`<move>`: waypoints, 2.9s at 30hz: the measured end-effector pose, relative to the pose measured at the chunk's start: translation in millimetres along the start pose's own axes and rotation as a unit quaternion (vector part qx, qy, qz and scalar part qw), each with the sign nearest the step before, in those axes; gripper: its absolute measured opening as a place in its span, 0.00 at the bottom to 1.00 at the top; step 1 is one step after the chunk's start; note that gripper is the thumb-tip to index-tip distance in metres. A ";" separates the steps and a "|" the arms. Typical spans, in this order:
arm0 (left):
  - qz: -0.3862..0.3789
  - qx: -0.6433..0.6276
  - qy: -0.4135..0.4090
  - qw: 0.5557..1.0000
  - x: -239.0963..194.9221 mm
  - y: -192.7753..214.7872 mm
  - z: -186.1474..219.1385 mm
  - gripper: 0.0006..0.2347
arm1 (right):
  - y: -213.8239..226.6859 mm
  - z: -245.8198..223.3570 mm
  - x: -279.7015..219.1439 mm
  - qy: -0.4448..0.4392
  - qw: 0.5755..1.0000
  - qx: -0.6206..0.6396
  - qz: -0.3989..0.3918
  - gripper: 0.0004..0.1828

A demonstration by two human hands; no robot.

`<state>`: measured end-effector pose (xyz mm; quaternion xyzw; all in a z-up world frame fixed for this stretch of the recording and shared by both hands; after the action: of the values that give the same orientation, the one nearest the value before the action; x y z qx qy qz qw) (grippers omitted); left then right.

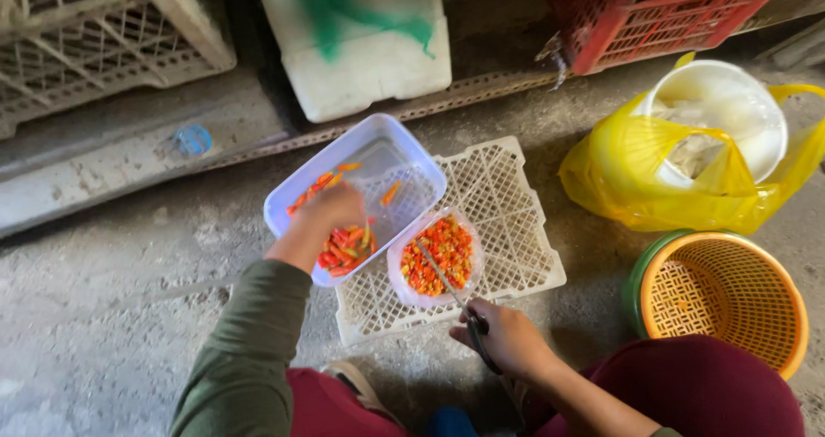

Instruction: The person sits on the floor and uses scissors to cut red chilies into small pieces, placing them into a plastic container. The person repeatedly picks chilies from a larger container and cuts them over the smaller container.

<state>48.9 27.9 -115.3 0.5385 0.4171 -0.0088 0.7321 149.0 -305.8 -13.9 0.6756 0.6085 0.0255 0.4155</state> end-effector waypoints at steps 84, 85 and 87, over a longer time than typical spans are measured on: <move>0.053 -0.916 0.015 0.397 -130.5 -85.1 146.1 0.11 | -32.2 25.6 5.7 0.008 0.911 0.385 -0.146 0.26; 0.053 -0.919 0.021 0.389 -128.0 -86.3 148.3 0.11 | -32.8 25.7 7.1 0.003 0.911 0.387 -0.141 0.27; 0.053 -0.921 0.033 0.384 -122.8 -90.4 152.1 0.12 | -32.1 26.7 9.6 -0.010 0.910 0.391 -0.135 0.27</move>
<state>18.5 -184.7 -98.8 -0.4454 0.1641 0.4376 0.7637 140.3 -314.6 -54.9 0.6953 0.6514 -0.2776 0.1232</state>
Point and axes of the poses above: each hand's wrist, its own x-axis towards the middle knuckle, its own y-axis out of the back of the hand, z = x × y, the point moved 7 cm from there along x, towards the middle knuckle, and after that the axes turned 5 degrees about y, right-handed, at the moved point
